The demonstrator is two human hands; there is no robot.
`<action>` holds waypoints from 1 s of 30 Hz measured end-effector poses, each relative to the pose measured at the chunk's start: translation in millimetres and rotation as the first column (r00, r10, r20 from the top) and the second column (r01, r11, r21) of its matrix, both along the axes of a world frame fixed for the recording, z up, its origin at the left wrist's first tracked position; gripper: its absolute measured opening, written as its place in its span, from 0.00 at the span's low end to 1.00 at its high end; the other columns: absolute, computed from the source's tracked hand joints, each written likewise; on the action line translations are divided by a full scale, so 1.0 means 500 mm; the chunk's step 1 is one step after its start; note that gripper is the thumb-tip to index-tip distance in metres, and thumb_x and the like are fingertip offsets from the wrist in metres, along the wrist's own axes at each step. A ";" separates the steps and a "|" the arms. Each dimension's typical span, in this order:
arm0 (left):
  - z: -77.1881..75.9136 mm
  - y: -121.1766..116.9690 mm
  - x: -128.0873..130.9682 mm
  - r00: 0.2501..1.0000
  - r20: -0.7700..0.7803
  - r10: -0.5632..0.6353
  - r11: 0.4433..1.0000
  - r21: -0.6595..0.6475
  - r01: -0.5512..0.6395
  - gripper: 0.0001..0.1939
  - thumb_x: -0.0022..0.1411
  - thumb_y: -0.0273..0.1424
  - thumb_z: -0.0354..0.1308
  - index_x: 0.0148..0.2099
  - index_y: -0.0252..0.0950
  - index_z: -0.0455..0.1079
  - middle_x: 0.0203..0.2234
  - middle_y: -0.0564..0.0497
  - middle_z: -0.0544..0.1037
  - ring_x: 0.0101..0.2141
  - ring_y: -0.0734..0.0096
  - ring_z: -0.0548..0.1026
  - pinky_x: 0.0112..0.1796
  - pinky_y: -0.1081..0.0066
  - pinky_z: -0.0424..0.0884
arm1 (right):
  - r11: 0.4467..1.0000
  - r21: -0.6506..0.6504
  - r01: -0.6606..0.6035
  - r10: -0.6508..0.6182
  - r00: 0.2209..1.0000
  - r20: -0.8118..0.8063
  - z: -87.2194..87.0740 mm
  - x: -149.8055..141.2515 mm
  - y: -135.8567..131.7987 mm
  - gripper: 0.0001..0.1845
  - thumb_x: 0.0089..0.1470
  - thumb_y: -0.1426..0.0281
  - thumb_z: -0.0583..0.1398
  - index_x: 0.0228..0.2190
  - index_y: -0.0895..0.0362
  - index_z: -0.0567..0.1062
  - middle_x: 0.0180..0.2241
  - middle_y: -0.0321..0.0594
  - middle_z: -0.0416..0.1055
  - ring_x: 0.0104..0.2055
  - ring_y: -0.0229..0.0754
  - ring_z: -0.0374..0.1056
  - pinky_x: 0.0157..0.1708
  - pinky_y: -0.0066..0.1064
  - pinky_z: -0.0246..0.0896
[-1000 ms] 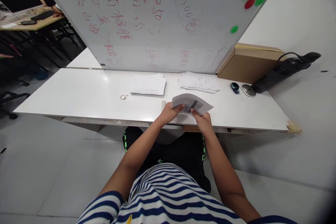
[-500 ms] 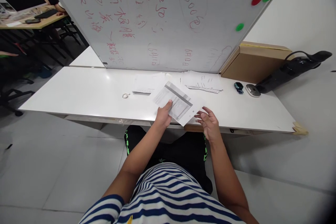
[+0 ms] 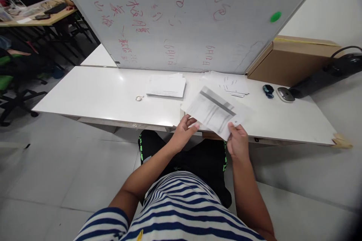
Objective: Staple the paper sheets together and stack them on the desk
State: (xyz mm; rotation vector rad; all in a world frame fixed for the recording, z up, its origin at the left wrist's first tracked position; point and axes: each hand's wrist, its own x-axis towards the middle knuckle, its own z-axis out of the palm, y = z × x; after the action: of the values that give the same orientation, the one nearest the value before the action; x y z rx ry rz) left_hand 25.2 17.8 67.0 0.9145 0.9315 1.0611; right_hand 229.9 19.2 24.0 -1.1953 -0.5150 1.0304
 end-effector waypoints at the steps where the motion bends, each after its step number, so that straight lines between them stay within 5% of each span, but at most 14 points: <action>1: 0.002 -0.016 -0.015 0.998 -0.031 -0.048 0.999 -0.001 0.048 0.29 0.60 0.39 0.64 0.62 0.41 0.62 0.58 0.43 0.70 0.60 0.58 0.66 0.57 0.58 0.65 | 1.000 -0.017 0.024 -0.024 1.000 -0.005 -0.004 0.022 -0.010 0.18 0.41 0.61 0.71 0.35 0.56 0.79 0.39 0.41 0.79 0.49 0.47 0.73 0.55 0.40 0.64; 5: 0.006 -0.047 -0.083 0.988 -0.154 -0.003 0.999 0.032 0.008 0.21 0.63 0.43 0.60 0.54 0.39 0.69 0.51 0.42 0.77 0.52 0.60 0.74 0.57 0.57 0.65 | 0.981 -0.196 0.012 -0.017 1.000 -0.026 -0.035 0.105 -0.069 0.20 0.37 0.62 0.72 0.34 0.55 0.80 0.37 0.41 0.80 0.45 0.49 0.75 0.50 0.40 0.69; 10: 0.023 0.008 -0.142 0.881 -0.435 0.187 0.972 0.215 -0.100 0.17 0.68 0.44 0.51 0.51 0.40 0.71 0.45 0.46 0.79 0.50 0.62 0.75 0.54 0.61 0.66 | 0.910 -0.398 -0.116 0.113 0.993 -0.033 -0.079 0.149 -0.128 0.24 0.34 0.61 0.74 0.36 0.55 0.81 0.33 0.42 0.80 0.35 0.51 0.77 0.37 0.40 0.76; 17: 0.000 0.152 -0.103 0.541 -0.834 0.107 0.916 0.294 0.273 0.26 0.69 0.48 0.44 0.59 0.40 0.67 0.60 0.45 0.68 0.63 0.57 0.60 0.61 0.60 0.55 | 0.874 -0.384 -0.297 0.293 0.954 -0.072 -0.085 0.099 -0.130 0.23 0.39 0.59 0.72 0.38 0.56 0.81 0.35 0.42 0.81 0.34 0.50 0.77 0.36 0.39 0.75; 22: -0.040 0.216 -0.058 0.264 -0.962 0.063 0.884 0.176 0.432 0.29 0.70 0.50 0.39 0.62 0.40 0.64 0.67 0.44 0.57 0.69 0.51 0.42 0.64 0.47 0.40 | 0.853 -0.337 -0.399 0.379 0.917 -0.126 -0.082 0.067 -0.123 0.23 0.41 0.59 0.71 0.40 0.56 0.81 0.37 0.42 0.80 0.36 0.50 0.77 0.39 0.40 0.74; 26: -0.052 0.219 -0.048 0.167 -0.983 0.082 0.871 0.152 0.468 0.31 0.69 0.51 0.37 0.61 0.39 0.65 0.68 0.42 0.54 0.69 0.50 0.38 0.63 0.42 0.33 | 0.845 -0.340 -0.413 0.391 0.911 -0.134 -0.087 0.059 -0.122 0.23 0.42 0.58 0.71 0.40 0.56 0.81 0.37 0.42 0.80 0.37 0.50 0.77 0.39 0.40 0.73; 30: -0.055 0.213 -0.048 0.147 -0.987 0.066 0.869 0.129 0.477 0.30 0.70 0.50 0.34 0.59 0.39 0.66 0.67 0.42 0.56 0.69 0.51 0.38 0.63 0.42 0.35 | 0.819 -0.357 -0.450 0.430 0.892 -0.137 -0.095 0.055 -0.118 0.25 0.43 0.57 0.70 0.42 0.56 0.80 0.38 0.42 0.80 0.37 0.51 0.77 0.38 0.41 0.73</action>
State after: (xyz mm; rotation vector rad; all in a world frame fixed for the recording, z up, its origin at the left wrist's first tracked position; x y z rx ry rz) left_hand 1.3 124.3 39.7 2.2191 1.5845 0.2151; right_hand 257.5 -39.6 -23.3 -1.4221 -0.5843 1.6138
